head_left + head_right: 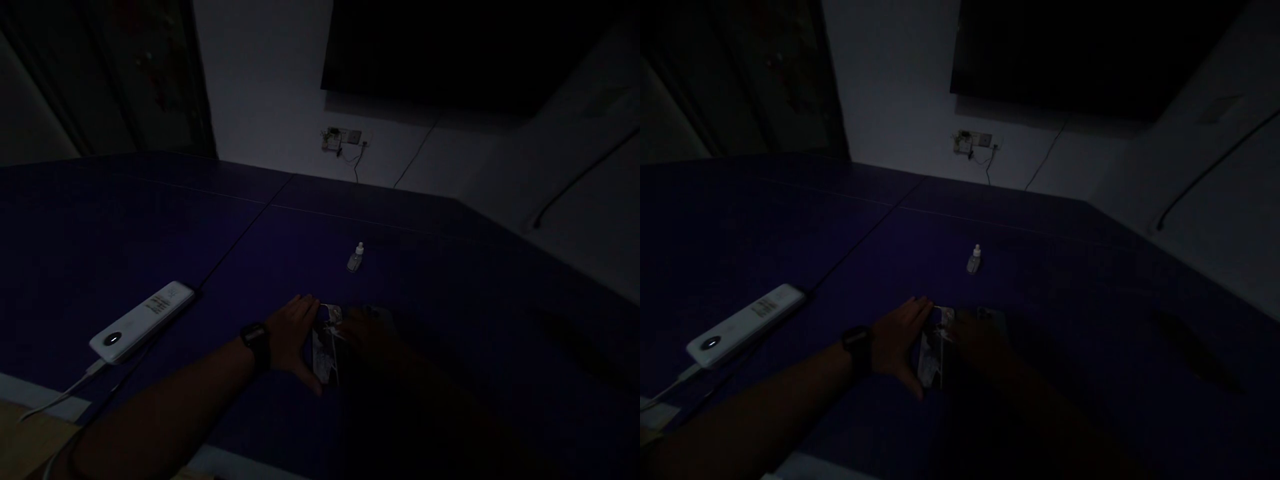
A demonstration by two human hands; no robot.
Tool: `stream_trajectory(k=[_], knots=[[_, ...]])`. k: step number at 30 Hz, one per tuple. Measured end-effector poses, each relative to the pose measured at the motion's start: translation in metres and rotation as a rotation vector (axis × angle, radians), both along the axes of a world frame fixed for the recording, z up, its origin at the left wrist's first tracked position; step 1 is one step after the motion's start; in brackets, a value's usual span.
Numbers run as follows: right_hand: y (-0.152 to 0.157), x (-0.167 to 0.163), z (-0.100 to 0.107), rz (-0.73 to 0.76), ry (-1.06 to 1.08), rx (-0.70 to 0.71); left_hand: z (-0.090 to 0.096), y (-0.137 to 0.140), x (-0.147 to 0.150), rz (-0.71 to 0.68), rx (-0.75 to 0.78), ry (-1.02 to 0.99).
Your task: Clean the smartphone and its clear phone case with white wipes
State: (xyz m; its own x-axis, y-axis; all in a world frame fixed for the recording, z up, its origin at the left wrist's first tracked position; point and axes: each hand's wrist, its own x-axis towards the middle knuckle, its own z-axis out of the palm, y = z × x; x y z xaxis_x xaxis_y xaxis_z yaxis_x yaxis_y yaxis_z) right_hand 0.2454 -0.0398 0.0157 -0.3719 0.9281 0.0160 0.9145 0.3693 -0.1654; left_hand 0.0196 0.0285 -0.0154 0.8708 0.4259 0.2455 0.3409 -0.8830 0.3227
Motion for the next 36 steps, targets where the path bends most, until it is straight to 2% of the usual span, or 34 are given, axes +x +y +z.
stream_trajectory(k=[3,5,11,13,17,20,27,32,36], knots=[[0.021,-0.001,0.007,-0.024,-0.033,0.004,-0.001,0.002,0.0,-0.009,0.003,-0.01],[0.023,-0.002,0.009,-0.021,-0.031,0.006,-0.001,0.002,0.0,-0.012,0.001,-0.006],[-0.018,-0.006,0.002,0.045,0.063,-0.023,0.001,0.001,0.0,-0.004,0.002,-0.001],[-0.021,-0.005,-0.001,0.031,0.11,-0.014,0.001,0.001,0.0,-0.004,-0.002,-0.005],[0.003,-0.002,0.001,-0.047,0.04,0.018,0.0,0.001,-0.001,-0.012,-0.005,-0.002],[0.016,-0.002,0.005,-0.039,0.018,0.017,0.0,0.001,-0.001,-0.002,-0.004,-0.007],[-0.008,0.007,0.008,0.054,0.019,-0.049,0.004,0.0,0.001,0.0,-0.038,0.013],[0.009,0.003,0.006,-0.059,-0.036,0.036,0.003,-0.001,0.001,0.021,-0.043,-0.008],[0.016,-0.019,0.002,0.023,-0.023,0.054,0.001,-0.001,0.001,0.017,-0.048,-0.009]])
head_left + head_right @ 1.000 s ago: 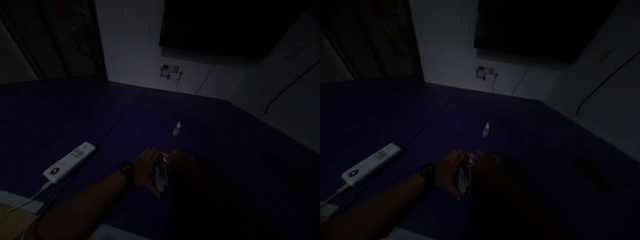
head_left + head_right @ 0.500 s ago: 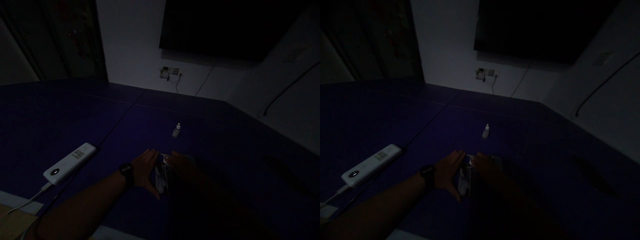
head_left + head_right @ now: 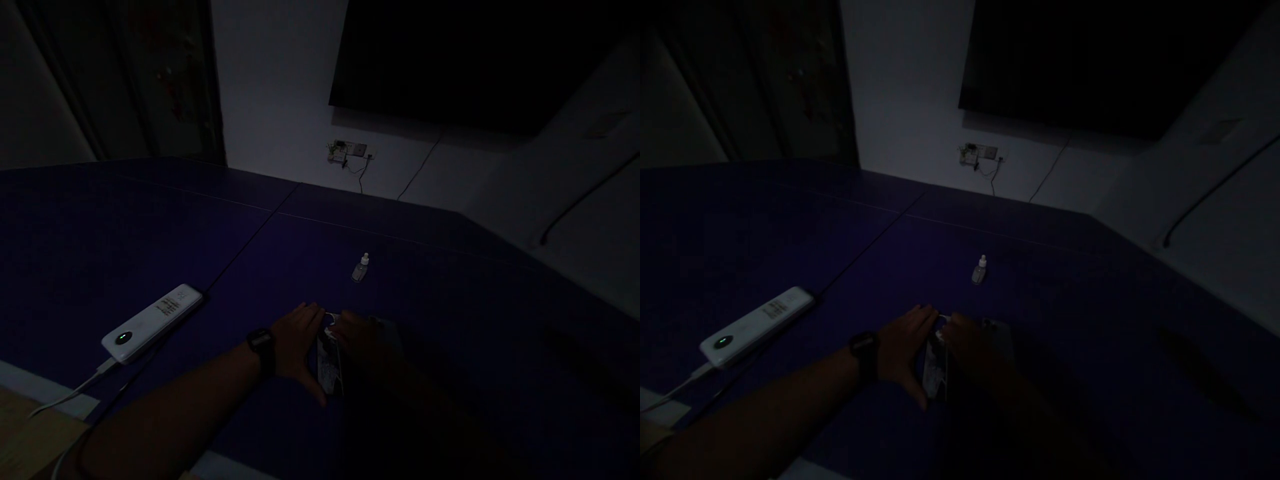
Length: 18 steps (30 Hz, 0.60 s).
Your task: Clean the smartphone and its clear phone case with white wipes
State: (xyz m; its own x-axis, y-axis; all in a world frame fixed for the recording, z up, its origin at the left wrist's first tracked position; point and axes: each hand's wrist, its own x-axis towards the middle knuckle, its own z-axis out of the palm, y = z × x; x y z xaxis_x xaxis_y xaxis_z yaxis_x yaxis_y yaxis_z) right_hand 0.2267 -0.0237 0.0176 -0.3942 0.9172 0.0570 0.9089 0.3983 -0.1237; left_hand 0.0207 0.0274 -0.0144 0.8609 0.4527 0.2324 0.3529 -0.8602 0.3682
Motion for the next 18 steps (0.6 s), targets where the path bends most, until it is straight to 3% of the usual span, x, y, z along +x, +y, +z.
stream_trajectory(k=[5,11,14,18], knots=[[-0.009,0.002,0.002,0.127,0.063,-0.029,-0.002,0.001,0.0,-0.004,0.009,-0.027],[-0.003,0.003,-0.003,0.043,0.07,-0.011,-0.003,0.002,0.0,-0.014,0.031,-0.053],[-0.004,-0.005,-0.006,0.1,0.077,0.029,-0.002,0.002,0.001,-0.013,0.028,-0.032],[-0.01,0.003,0.002,0.131,0.096,-0.063,-0.002,0.002,0.001,-0.008,0.024,-0.012]])
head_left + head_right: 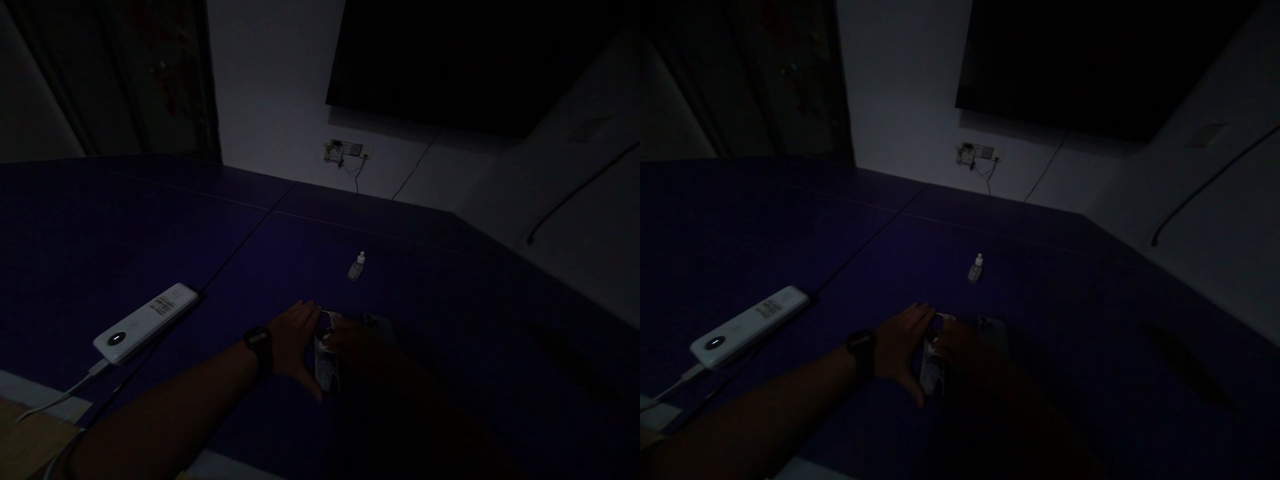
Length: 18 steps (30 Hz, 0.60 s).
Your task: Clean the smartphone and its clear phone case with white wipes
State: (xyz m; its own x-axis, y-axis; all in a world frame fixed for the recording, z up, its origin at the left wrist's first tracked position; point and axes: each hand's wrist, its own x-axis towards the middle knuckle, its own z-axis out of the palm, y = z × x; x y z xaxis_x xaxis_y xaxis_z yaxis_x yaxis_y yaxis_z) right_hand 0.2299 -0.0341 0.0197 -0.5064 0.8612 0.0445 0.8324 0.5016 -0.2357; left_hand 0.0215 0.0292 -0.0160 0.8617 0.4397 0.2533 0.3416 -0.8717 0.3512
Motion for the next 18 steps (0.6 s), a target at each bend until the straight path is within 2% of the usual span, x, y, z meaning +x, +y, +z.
stream_trajectory(k=[5,11,14,18], knots=[[0.003,-0.002,0.004,-0.157,-0.029,0.018,-0.002,0.001,-0.001,-0.008,0.013,-0.013],[0.002,-0.003,0.005,-0.028,-0.014,-0.024,-0.004,0.003,-0.002,-0.014,0.023,-0.012],[0.002,0.003,0.004,-0.073,0.015,0.006,-0.008,0.005,-0.001,-0.018,0.032,-0.014],[0.004,-0.008,0.001,-0.109,0.004,0.042,-0.014,0.008,0.0,-0.022,0.057,-0.035]])
